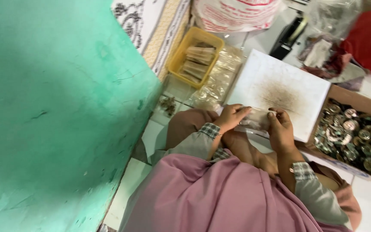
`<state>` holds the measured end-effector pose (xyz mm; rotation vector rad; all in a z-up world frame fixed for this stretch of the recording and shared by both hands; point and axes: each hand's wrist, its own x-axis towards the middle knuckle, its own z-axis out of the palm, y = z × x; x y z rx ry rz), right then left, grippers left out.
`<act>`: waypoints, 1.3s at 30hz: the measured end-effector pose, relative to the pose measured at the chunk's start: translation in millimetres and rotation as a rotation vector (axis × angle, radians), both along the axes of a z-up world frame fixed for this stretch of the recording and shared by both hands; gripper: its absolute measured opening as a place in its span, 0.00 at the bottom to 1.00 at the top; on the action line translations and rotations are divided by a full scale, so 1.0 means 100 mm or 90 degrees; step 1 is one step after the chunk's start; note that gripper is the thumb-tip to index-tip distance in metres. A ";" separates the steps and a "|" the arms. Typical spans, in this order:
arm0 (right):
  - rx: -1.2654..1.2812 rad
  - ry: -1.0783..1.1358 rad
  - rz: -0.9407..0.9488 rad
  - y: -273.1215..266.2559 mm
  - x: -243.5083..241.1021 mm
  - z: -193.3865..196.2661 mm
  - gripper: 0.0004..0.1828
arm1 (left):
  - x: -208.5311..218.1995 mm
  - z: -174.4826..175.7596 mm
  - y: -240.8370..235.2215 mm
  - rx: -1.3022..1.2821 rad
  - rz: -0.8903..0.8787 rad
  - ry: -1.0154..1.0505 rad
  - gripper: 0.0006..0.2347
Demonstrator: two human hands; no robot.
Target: The person sits on the floor and packs metal buttons into small plastic bags. They pick buttons from a cardboard box, place them into a bag, and then seal the bag using a handheld heat sealer. The sealed bags are placed into a yellow container.
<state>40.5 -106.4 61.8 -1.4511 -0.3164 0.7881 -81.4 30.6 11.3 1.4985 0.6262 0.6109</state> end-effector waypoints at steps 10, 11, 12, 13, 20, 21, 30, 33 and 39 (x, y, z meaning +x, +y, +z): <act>-0.075 -0.028 -0.026 0.29 0.23 -0.55 0.03 | 0.10 -0.41 0.18 -0.172 0.062 -0.042 0.16; -0.064 -0.015 -0.035 0.35 0.27 -0.64 0.04 | 0.15 -0.63 0.19 -0.225 0.073 -0.086 0.14; -0.053 -0.002 -0.044 0.41 0.32 -0.73 0.04 | 0.20 -0.85 0.20 -0.278 0.085 -0.131 0.16; -0.053 0.001 -0.040 0.50 0.32 -0.72 0.04 | 0.14 -0.59 0.25 -0.278 0.090 -0.129 0.16; -0.083 -0.037 0.023 1.63 0.12 -0.35 0.06 | 0.06 -0.03 0.64 -0.397 0.442 -0.152 0.23; -0.098 -0.062 0.051 1.80 0.08 -0.31 0.08 | 0.07 0.08 0.67 -0.511 0.512 -0.140 0.22; -0.154 -0.221 0.281 3.01 -0.34 -0.57 0.15 | 0.20 -0.47 0.96 -0.277 0.672 -0.312 0.26; -0.172 -0.212 0.322 3.21 -0.30 -0.88 0.17 | 0.25 -0.60 1.06 -0.307 0.694 -0.366 0.26; -0.278 -0.452 0.442 3.49 -0.24 -1.46 0.17 | 0.26 -0.47 1.23 -0.322 0.726 -0.276 0.24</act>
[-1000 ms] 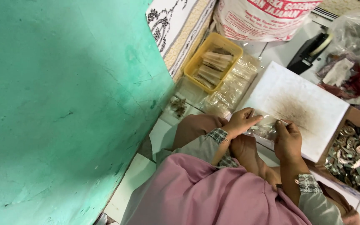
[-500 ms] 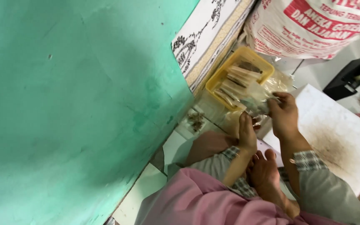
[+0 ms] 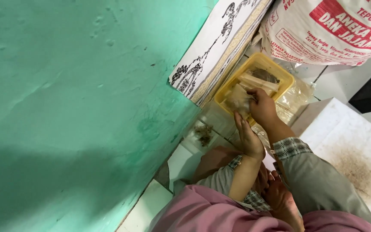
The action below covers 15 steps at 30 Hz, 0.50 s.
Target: The person sits on the floor and packs metal buttons into small plastic bags. They pick buttons from a cardboard box, place them into a bag, and then seal the bag using a handheld heat sealer. The sealed bags are placed into a yellow container.
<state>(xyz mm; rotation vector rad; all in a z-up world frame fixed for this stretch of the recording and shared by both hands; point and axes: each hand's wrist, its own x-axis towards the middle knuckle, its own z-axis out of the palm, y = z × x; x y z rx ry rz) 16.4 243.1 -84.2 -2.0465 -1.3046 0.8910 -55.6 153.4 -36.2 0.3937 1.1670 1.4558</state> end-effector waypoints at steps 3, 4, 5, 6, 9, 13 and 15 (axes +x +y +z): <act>-0.033 -0.239 0.115 0.00 -0.03 -0.28 0.11 | 0.00 -0.04 0.04 0.004 -0.006 0.039 0.25; -0.034 -0.238 0.114 -0.03 -0.03 -0.26 0.11 | 0.01 0.09 0.08 0.004 -0.007 0.040 0.25; 0.018 -0.388 0.163 -0.07 -0.03 -0.23 0.09 | 0.01 0.22 0.10 0.013 -0.011 0.016 0.26; 0.070 -0.538 0.212 -0.12 -0.03 -0.19 0.07 | 0.01 0.35 0.12 0.022 -0.017 -0.008 0.27; 0.247 -0.647 0.194 -0.12 0.05 -0.18 0.10 | 0.00 -0.11 0.07 0.018 -0.039 0.023 0.28; 0.309 -0.621 0.198 -0.15 -0.03 0.26 0.10 | -0.07 0.33 0.10 0.004 -0.108 0.058 0.29; -0.149 -0.550 0.308 -0.14 -0.06 0.45 0.21 | -0.13 0.85 0.15 -0.012 -0.120 0.020 0.30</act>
